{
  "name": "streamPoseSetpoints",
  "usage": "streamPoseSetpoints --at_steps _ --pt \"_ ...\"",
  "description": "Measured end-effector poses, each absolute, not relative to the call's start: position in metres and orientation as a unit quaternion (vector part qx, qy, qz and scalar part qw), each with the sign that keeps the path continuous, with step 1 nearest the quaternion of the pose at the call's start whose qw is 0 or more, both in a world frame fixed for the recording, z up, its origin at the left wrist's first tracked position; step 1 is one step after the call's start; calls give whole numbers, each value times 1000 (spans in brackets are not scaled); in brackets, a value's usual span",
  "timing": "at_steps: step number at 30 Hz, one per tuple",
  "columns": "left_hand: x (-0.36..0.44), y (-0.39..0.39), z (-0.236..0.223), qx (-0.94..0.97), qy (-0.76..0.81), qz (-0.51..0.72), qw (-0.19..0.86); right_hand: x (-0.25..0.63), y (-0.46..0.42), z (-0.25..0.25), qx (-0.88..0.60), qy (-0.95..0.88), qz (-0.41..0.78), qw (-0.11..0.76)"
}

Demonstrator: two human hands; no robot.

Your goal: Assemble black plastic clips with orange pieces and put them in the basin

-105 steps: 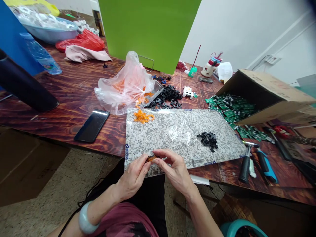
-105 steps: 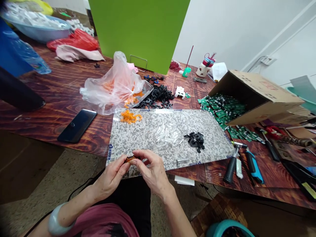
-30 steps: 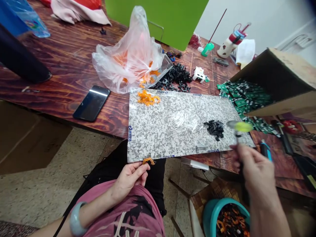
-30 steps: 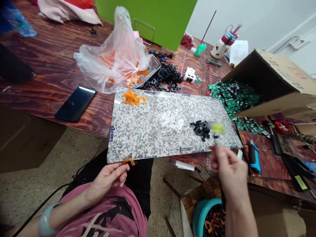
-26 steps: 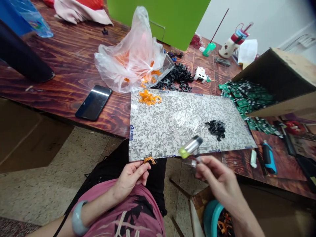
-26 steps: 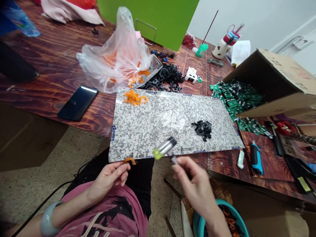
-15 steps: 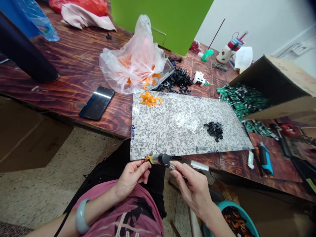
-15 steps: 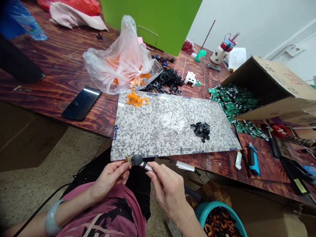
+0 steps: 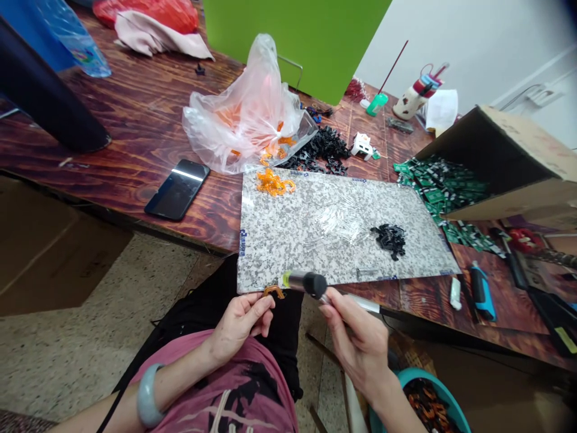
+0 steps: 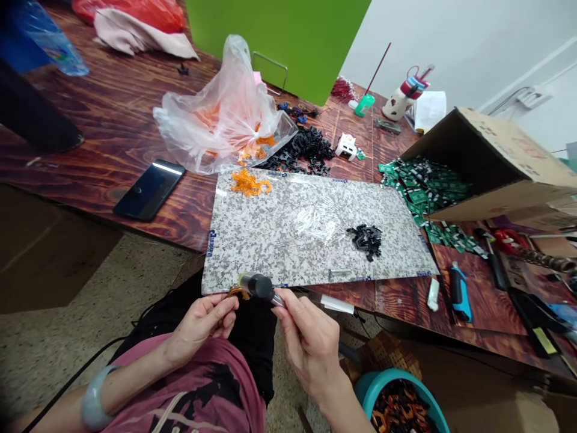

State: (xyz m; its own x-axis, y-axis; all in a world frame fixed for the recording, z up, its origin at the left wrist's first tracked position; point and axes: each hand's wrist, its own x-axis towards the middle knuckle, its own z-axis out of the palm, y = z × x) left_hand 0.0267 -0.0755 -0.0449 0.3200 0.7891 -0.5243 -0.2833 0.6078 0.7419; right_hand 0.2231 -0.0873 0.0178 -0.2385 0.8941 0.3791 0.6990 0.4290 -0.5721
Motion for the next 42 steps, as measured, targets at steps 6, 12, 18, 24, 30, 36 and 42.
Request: streamPoseSetpoints --at_steps 6,12,18,24,30,36,42 --pt "27 -74 -44 272 462 352 767 220 -89 30 -464 -796 123 368" --pt "26 -74 -45 276 461 348 769 219 -81 2 -516 -794 163 278" --pt "23 -77 -44 301 440 322 782 289 -62 9 -654 -643 29 397" --pt "19 -79 -34 503 389 274 721 416 -11 -11 -841 -442 -158 271" --pt "17 -71 -28 657 350 250 619 473 7 -31 -899 -361 -155 193" --pt "17 -70 -34 694 333 243 591 476 6 -30 -898 -379 -139 176" --pt "19 -66 -33 706 324 242 581 393 -20 6 -833 -491 -106 233"
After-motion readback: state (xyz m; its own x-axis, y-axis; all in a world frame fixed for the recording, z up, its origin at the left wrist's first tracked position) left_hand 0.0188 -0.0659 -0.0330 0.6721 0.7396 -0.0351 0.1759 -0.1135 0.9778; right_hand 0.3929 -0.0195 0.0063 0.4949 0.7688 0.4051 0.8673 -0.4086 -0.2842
